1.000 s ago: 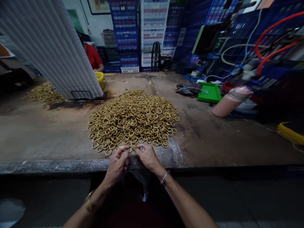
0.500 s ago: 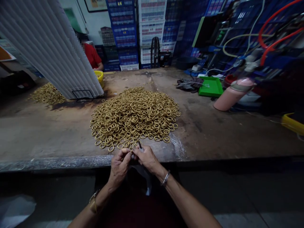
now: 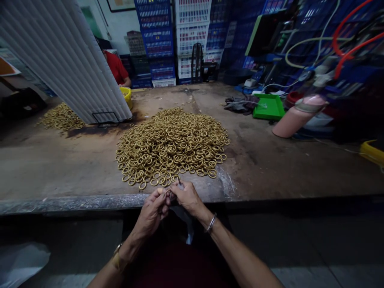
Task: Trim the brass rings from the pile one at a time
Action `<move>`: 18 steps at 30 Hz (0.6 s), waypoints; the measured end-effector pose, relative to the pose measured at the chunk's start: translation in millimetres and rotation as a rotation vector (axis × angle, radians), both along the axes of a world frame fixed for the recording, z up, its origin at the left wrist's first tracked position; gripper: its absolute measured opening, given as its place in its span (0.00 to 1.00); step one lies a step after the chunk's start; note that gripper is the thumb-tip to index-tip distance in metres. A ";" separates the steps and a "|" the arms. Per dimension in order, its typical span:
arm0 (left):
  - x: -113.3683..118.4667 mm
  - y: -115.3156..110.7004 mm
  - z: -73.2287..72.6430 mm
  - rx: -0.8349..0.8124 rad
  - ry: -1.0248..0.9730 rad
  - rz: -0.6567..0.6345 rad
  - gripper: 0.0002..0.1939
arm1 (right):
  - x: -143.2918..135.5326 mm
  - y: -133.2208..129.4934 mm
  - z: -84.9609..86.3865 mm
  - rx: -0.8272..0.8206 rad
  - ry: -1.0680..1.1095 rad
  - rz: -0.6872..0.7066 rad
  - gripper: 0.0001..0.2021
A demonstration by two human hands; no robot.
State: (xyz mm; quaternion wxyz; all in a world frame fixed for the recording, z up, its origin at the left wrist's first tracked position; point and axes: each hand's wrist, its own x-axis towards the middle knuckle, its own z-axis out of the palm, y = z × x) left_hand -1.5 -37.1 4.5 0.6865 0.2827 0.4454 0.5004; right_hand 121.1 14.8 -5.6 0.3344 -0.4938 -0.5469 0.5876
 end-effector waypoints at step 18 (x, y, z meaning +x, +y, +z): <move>-4.1 0.6 -2.0 0.111 0.240 0.060 0.15 | 4.8 -17.9 -5.6 0.643 -0.591 0.234 0.10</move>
